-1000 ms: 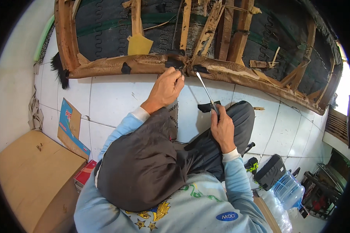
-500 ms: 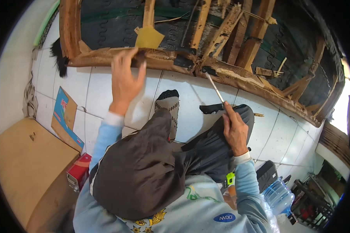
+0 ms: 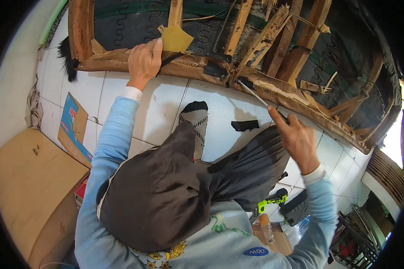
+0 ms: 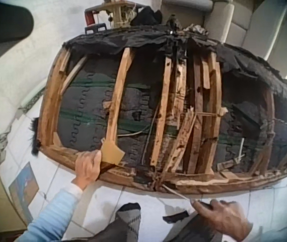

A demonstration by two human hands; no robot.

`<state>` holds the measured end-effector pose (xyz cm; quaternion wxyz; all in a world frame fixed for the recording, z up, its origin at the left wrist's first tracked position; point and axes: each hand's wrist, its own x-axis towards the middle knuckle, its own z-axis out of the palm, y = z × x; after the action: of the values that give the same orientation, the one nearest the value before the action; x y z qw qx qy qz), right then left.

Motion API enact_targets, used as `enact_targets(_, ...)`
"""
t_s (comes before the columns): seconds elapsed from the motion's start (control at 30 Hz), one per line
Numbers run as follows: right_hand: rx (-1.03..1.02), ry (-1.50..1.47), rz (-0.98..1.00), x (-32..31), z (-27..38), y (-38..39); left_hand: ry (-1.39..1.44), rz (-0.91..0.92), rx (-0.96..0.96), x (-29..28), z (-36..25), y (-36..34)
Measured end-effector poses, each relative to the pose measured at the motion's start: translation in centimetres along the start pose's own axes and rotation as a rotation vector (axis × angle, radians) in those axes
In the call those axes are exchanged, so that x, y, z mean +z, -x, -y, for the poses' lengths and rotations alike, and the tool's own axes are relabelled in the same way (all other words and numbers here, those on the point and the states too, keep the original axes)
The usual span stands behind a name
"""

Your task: The person retrieves pliers and a screwdriver from a wall-mounted tool rack and sits on the floor to work on an overturned wooden furniture frame. They use the screwdriver to pry and remove staples and fabric from the wooden frame, occasionally using the pliers to assist in pulling out the fasteners.

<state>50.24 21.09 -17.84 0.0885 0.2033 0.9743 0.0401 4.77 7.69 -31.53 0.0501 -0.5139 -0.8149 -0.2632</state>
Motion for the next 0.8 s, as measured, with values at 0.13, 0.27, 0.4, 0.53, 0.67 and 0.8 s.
enact_targets(0.13, -0.168, 0.040, 0.030, -2.1, -3.6, -3.1, 0.000, -0.094, 0.078, 0.7, -0.4, 0.4)
enact_targets(0.27, -0.117, -0.641, -0.004, 0.0, -5.5, -3.7, 0.002, -0.108, 0.084, 1.0, -0.5, 0.3)
enact_targets(0.4, 0.046, -0.394, 0.208, 1.0, -4.7, -2.7, -0.034, -0.094, 0.078, 1.0, 0.0, 0.4)
enact_targets(0.53, -0.083, -0.859, -0.196, 7.0, -5.7, -2.2, -0.036, -0.107, 0.104, 1.8, 0.3, 0.1)
enact_targets(0.67, -0.064, -0.657, -0.091, 7.8, -5.9, -1.6, -0.091, 0.030, 0.022, 1.2, 0.6, 0.4)
enact_targets(0.8, -0.085, -0.883, -0.230, 11.0, -6.0, -1.3, -0.088, 0.093, -0.064, 1.2, -0.8, 0.1)
